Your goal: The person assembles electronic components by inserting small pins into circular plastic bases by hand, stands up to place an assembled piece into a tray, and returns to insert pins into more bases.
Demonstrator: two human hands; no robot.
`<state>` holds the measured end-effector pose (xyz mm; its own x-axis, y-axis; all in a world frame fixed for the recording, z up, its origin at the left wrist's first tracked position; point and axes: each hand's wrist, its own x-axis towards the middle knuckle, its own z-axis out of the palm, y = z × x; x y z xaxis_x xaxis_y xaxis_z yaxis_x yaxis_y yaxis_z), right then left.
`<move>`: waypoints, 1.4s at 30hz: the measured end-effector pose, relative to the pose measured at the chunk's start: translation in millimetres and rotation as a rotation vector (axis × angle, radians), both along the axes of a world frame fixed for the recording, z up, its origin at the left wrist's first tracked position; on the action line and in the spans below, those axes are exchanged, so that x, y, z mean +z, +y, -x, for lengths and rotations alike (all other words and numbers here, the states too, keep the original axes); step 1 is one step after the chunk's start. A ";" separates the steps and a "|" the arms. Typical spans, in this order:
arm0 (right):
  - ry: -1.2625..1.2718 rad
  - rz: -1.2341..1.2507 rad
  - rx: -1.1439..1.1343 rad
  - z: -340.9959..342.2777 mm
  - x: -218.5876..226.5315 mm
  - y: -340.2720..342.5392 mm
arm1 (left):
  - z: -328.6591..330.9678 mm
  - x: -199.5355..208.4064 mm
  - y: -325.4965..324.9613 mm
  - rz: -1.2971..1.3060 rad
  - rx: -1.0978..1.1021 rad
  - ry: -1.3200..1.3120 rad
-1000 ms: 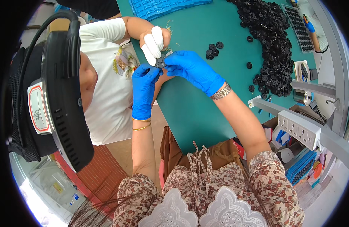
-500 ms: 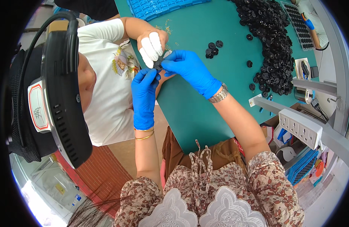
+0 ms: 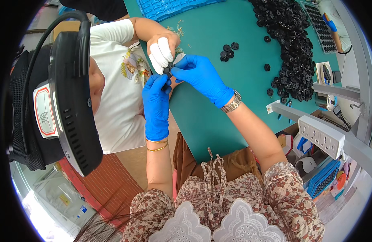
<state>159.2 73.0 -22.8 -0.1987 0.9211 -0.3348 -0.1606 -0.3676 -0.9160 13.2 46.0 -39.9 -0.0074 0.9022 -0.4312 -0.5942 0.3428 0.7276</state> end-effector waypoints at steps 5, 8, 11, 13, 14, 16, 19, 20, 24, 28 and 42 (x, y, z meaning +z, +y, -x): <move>0.012 0.000 -0.003 -0.6 -0.8 -0.9 | -0.6 1.4 -1.3 -0.033 0.007 0.071; -0.001 0.011 -0.004 0.1 0.2 -1.3 | -2.0 3.5 -2.1 -0.036 0.035 0.133; 0.009 -0.005 -0.005 2.0 1.2 -1.5 | -4.3 5.8 -2.2 -0.018 0.044 0.158; 0.046 0.072 -0.032 1.1 1.7 -1.6 | -4.0 7.8 -1.7 -0.053 0.032 0.124; 0.062 0.047 -0.021 -0.4 1.7 -2.2 | -4.1 8.8 -1.4 -0.048 0.011 0.098; 0.144 0.103 -0.031 -6.0 1.0 -4.4 | 1.0 12.2 -3.1 -0.026 0.000 -0.019; 0.154 0.071 -0.071 -20.0 -3.1 -10.4 | 8.9 17.1 -10.4 -0.018 -0.049 -0.263; 0.145 0.074 -0.069 -25.1 -5.3 -13.8 | 10.2 17.9 -13.6 0.020 -0.077 -0.368; -0.038 0.072 -0.090 -40.6 -14.5 -31.5 | 2.0 13.2 -27.9 -0.091 -0.183 -0.219; -0.150 0.020 -0.039 -42.6 -19.1 -47.0 | -6.4 0.1 -35.9 -0.065 -0.165 -0.119; -0.828 -0.760 -0.142 7.6 3.7 1.8 | 0.2 -24.5 -55.7 0.049 -0.050 -0.296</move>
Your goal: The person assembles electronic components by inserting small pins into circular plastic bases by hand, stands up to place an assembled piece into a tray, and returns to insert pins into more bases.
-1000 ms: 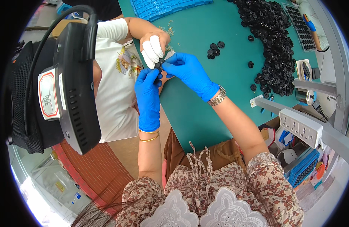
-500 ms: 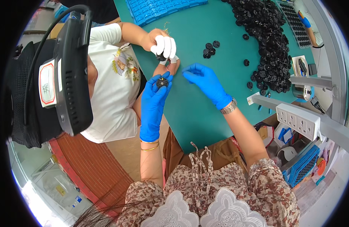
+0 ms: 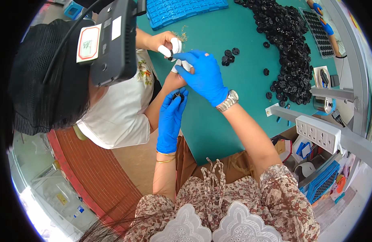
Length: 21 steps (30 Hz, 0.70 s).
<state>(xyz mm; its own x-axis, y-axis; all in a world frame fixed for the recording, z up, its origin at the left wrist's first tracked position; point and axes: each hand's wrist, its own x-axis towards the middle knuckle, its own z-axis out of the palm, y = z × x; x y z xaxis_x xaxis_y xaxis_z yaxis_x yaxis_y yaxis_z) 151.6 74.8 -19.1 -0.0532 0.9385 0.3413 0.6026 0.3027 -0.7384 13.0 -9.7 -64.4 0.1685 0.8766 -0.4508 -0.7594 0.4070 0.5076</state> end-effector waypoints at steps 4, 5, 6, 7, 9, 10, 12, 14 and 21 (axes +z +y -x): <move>-0.365 -0.176 -0.053 11.2 0.8 11.8 | 4.9 -0.1 -1.9 0.030 0.019 0.026; -0.365 -0.175 -0.048 11.4 -0.7 14.4 | 5.6 0.4 -2.6 0.028 0.007 0.029; -0.427 -0.183 -0.040 10.0 -2.4 16.7 | 6.2 0.8 -3.3 0.037 0.019 0.038; -0.493 -0.176 -0.041 8.7 -4.4 19.1 | 6.7 1.2 -3.4 0.034 0.010 0.037; -0.490 -0.211 -0.024 7.5 -9.3 21.3 | 7.7 1.5 -4.4 0.032 0.009 0.036; -0.495 -0.196 -0.036 7.7 -11.7 21.8 | 7.8 1.5 -4.8 0.029 0.006 0.039; -0.473 -0.238 -0.015 8.7 -15.8 22.3 | 7.8 1.1 -5.4 0.025 0.006 0.040; -0.456 -0.244 -0.008 9.5 -18.6 22.1 | 7.5 0.7 -6.7 0.048 -0.010 0.038; -0.560 -0.155 -0.010 10.5 -21.5 9.8 | 8.8 0.7 -6.7 0.046 0.010 0.021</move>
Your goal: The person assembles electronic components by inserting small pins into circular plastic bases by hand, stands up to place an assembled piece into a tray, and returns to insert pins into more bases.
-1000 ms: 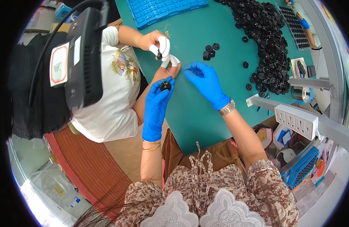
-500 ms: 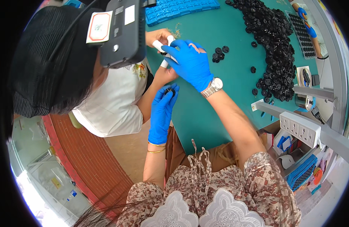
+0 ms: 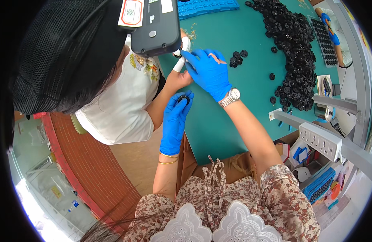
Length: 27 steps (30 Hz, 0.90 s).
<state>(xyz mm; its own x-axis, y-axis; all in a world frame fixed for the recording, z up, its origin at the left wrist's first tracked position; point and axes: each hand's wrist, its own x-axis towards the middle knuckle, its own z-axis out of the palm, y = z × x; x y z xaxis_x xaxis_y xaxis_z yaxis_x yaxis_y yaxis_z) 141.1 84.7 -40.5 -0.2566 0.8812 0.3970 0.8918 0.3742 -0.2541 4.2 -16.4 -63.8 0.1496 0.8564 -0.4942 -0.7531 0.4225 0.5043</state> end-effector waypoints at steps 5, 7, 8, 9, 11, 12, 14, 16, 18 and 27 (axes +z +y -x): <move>0.243 0.114 -0.098 -15.7 -22.2 -18.7 | 1.9 2.7 1.6 0.021 0.004 0.020; 0.425 0.290 -0.202 -34.3 -42.3 -32.3 | 3.2 2.7 1.4 0.024 -0.003 0.044; 0.417 0.324 -0.225 -44.6 -55.1 -41.4 | 3.9 2.0 0.8 0.027 -0.022 0.057; 0.374 0.290 -0.292 -55.7 -68.9 -52.1 | 4.7 0.6 -0.2 0.030 -0.017 0.060; 0.271 0.244 -0.399 -82.9 -94.5 -78.6 | 6.0 -4.0 -3.2 0.024 -0.059 0.090; 0.219 0.239 -0.455 -97.9 -104.7 -94.4 | 6.1 -7.2 -5.4 0.027 -0.055 0.092; 0.118 0.252 -0.607 -124.1 -120.7 -125.5 | 5.7 -14.5 -11.9 0.028 -0.138 0.236; 0.059 0.212 -0.606 -145.2 -127.3 -155.1 | 3.5 -22.0 -19.8 0.023 -0.167 0.260; 0.024 0.217 -0.651 -157.2 -132.3 -168.9 | -0.2 -27.9 -29.3 0.011 -0.203 0.281; 0.011 0.225 -0.640 -160.8 -132.1 -174.5 | -20.1 -36.6 -54.7 0.063 -0.307 0.262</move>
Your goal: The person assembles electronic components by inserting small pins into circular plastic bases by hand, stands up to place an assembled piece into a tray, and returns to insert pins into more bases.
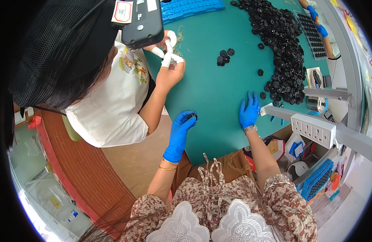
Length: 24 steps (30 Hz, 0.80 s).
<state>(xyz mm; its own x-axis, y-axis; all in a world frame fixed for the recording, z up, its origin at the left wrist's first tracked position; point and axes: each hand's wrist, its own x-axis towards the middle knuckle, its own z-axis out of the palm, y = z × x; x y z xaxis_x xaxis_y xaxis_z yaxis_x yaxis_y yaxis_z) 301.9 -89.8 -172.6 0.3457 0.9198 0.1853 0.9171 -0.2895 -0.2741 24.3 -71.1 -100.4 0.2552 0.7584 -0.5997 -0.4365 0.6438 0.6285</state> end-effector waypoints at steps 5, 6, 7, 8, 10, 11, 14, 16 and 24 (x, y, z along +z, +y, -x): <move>-0.012 -0.011 -0.007 -0.6 -0.2 -0.4 | -8.0 5.9 2.3 -0.034 0.003 -0.112; -0.016 0.000 -0.009 -0.8 -0.6 -0.6 | -9.1 7.8 2.7 -0.027 -0.001 -0.097; -0.007 0.006 -0.015 -0.9 -1.0 -0.5 | -10.1 9.7 3.2 -0.027 0.004 -0.117; 0.004 0.002 -0.025 -1.0 -1.3 -0.6 | -10.8 11.5 3.7 -0.042 0.011 -0.160; 0.005 0.011 -0.022 -1.5 -1.5 -1.0 | -11.8 14.2 5.5 -0.044 0.003 -0.146; 0.008 -0.002 -0.024 -1.8 -1.4 -1.0 | -12.1 15.3 6.7 -0.052 -0.009 -0.156; 0.018 0.003 -0.031 -2.3 -1.3 -0.9 | -11.9 18.6 11.9 -0.013 -0.026 -0.194; 0.014 0.016 -0.033 -2.1 -1.3 -0.7 | -12.5 20.5 19.0 -0.023 -0.012 -0.184; 0.003 0.029 -0.049 -2.2 -2.7 -1.9 | -14.7 23.5 53.1 -0.042 0.063 -0.148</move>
<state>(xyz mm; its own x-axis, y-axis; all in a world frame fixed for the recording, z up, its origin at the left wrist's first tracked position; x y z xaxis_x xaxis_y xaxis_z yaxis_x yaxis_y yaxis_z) 304.2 -91.7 -175.3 0.3914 0.9065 0.1581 0.9007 -0.3423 -0.2675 39.0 -18.0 -76.9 0.2897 0.7992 -0.5266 -0.5645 0.5870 0.5803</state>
